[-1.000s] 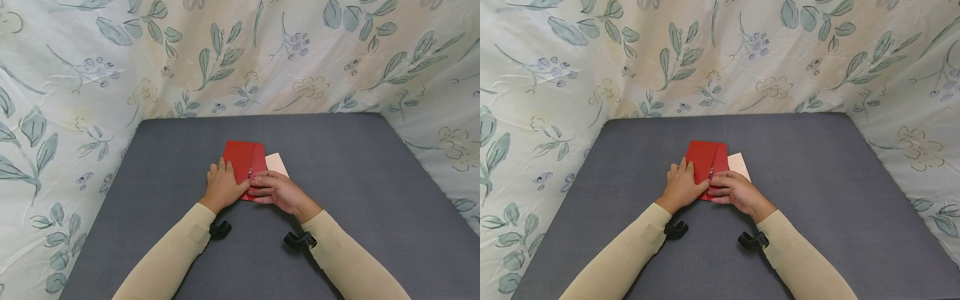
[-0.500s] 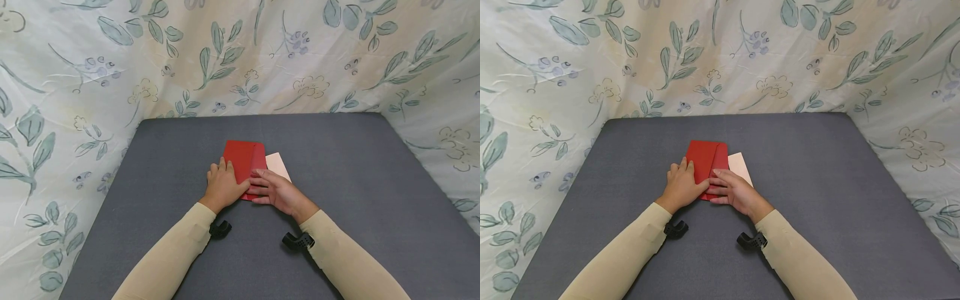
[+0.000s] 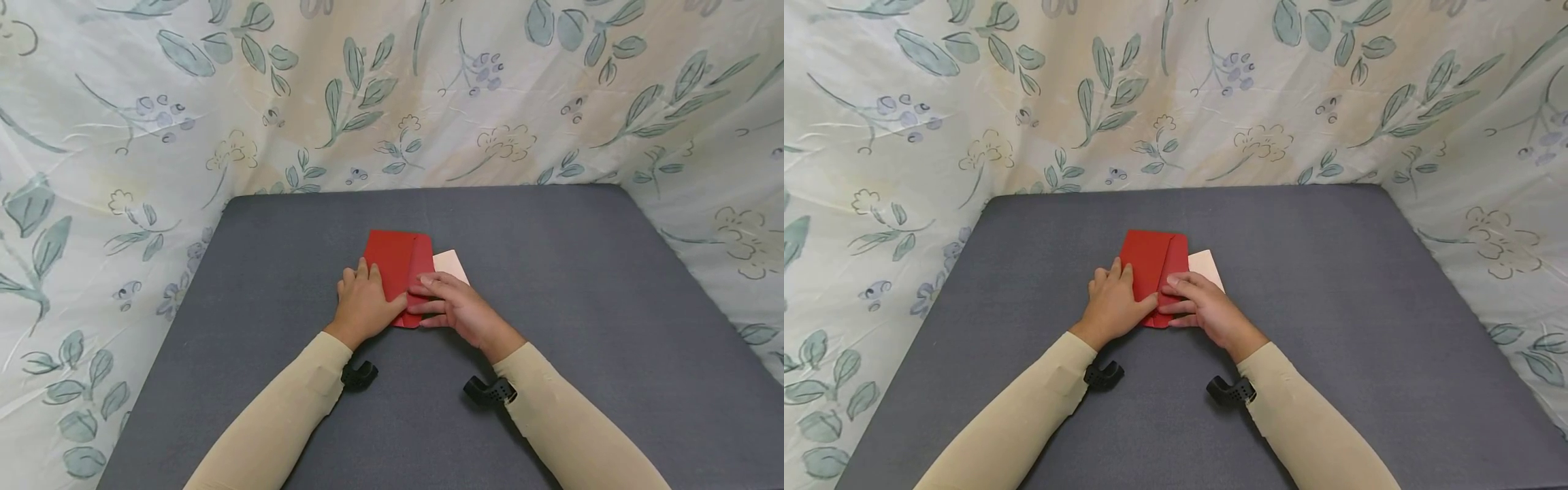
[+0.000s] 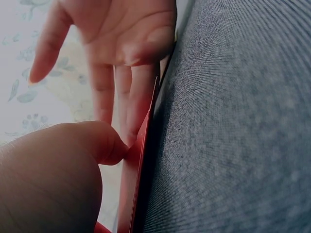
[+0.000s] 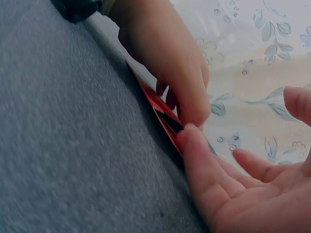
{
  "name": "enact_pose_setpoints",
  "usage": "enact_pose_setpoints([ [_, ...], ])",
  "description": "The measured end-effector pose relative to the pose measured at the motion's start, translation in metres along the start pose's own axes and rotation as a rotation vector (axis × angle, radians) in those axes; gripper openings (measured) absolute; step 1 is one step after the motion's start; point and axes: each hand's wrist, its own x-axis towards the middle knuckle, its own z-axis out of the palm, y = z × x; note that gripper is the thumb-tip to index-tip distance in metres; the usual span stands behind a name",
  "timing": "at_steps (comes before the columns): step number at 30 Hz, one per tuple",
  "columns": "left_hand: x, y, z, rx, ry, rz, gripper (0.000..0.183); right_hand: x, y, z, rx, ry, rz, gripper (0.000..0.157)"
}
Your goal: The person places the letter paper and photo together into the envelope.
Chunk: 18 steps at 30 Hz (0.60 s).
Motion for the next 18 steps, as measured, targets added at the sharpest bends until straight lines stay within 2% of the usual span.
enact_pose_setpoints([
  [6,0.001,0.000,-0.001,0.010,-0.015,-0.010,0.092,-0.001,-0.002,-0.006,-0.089,0.119,-0.113,0.059],
  [12,0.000,-0.001,-0.001,0.000,-0.008,-0.004,0.093,-0.001,-0.001,-0.014,-0.166,0.191,-0.252,0.057],
  [18,-0.001,-0.002,-0.002,-0.009,-0.008,0.003,0.093,0.000,0.000,-0.021,-0.200,0.261,-0.330,0.053],
])
